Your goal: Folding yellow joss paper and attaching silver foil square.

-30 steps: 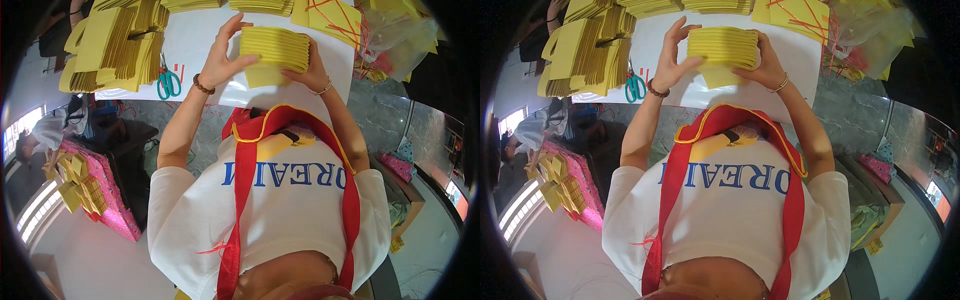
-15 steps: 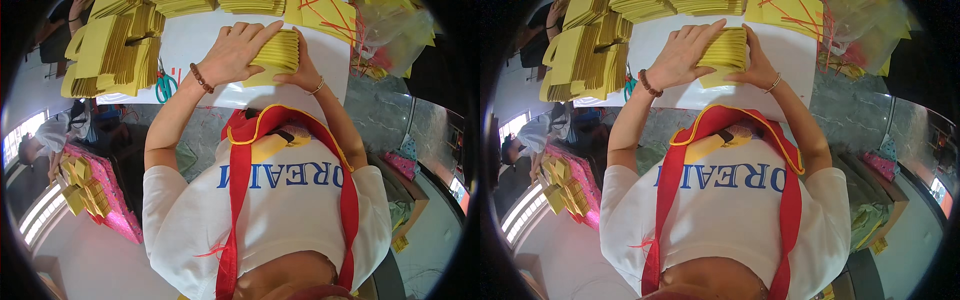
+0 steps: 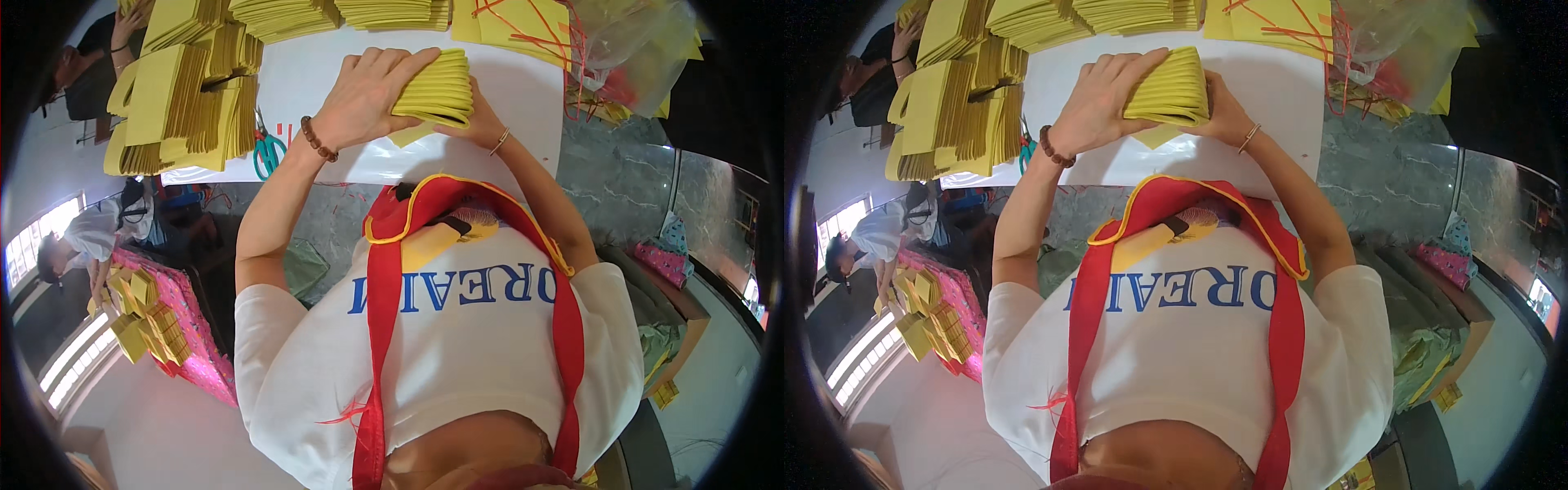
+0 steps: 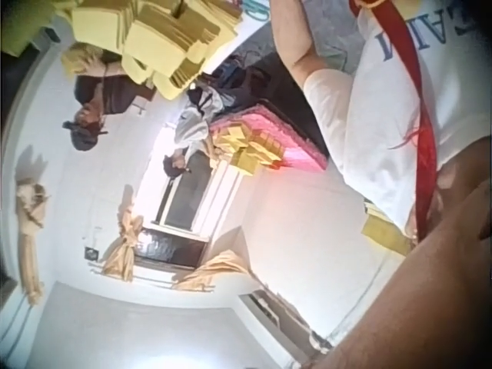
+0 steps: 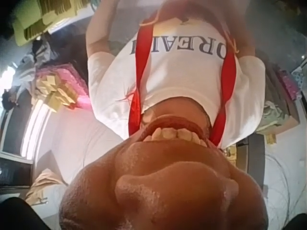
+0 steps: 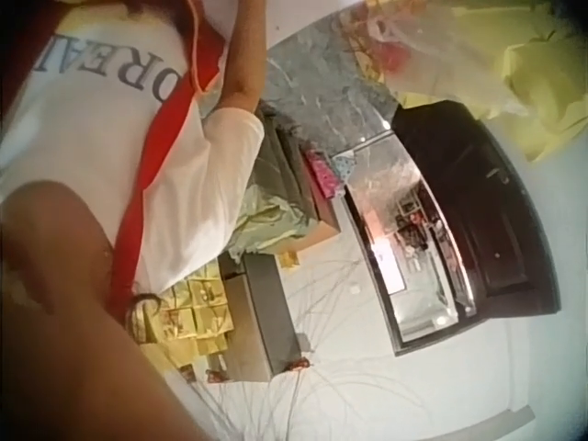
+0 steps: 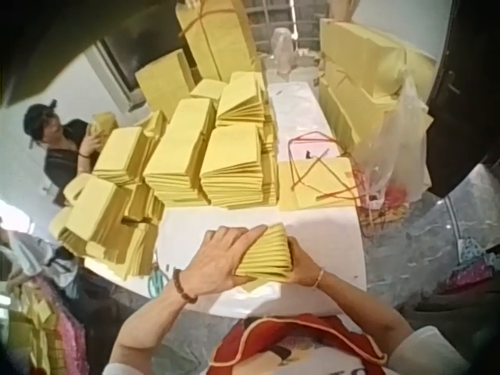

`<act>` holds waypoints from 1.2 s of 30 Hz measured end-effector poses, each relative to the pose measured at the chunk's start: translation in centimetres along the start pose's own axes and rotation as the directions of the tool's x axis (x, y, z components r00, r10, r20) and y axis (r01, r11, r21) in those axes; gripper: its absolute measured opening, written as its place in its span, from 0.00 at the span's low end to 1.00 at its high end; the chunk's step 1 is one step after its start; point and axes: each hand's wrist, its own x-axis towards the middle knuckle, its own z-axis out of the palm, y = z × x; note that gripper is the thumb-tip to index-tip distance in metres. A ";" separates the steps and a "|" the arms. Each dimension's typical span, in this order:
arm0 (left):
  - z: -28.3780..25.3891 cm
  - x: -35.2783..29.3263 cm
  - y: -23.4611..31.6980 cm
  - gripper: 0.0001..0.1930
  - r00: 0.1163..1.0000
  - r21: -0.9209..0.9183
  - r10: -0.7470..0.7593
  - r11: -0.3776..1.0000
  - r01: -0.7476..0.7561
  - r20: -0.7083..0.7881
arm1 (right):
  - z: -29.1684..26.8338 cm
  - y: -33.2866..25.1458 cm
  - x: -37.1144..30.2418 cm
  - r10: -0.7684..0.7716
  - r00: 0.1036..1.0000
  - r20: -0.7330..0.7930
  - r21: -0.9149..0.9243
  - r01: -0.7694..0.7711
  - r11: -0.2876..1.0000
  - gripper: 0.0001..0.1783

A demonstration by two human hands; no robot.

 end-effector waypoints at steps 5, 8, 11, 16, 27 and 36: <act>-1.0 -0.6 -1.0 0.44 0.999 -0.056 -0.033 0.998 0.031 -0.023 | -1.6 -3.6 0.7 0.133 0.975 0.180 -0.326 -0.068 0.943 0.54; 0.1 -2.5 -2.0 0.46 0.961 -0.638 -0.277 0.740 0.211 -0.005 | -2.1 -6.4 0.7 0.160 0.968 0.192 -0.073 -0.148 0.986 0.54; 1.8 -4.3 -3.2 0.49 0.881 -0.907 -0.458 0.313 0.283 0.117 | -2.4 -8.2 0.7 0.235 0.924 0.302 0.056 -0.264 0.963 0.55; 2.7 -4.5 -3.7 0.49 0.867 -0.909 -0.456 0.244 0.339 0.201 | -2.3 -7.2 0.3 0.323 0.881 0.346 -0.048 -0.327 0.944 0.56; 1.3 -2.4 -5.5 0.51 0.897 -0.863 -0.306 0.297 0.409 0.320 | -1.9 -7.3 2.9 0.289 0.903 0.319 -0.055 -0.287 0.956 0.54; -2.8 2.5 -4.3 0.58 0.860 -0.549 -0.064 0.745 0.378 0.505 | -1.2 -13.2 8.3 0.247 0.857 0.452 -0.489 0.007 0.872 0.61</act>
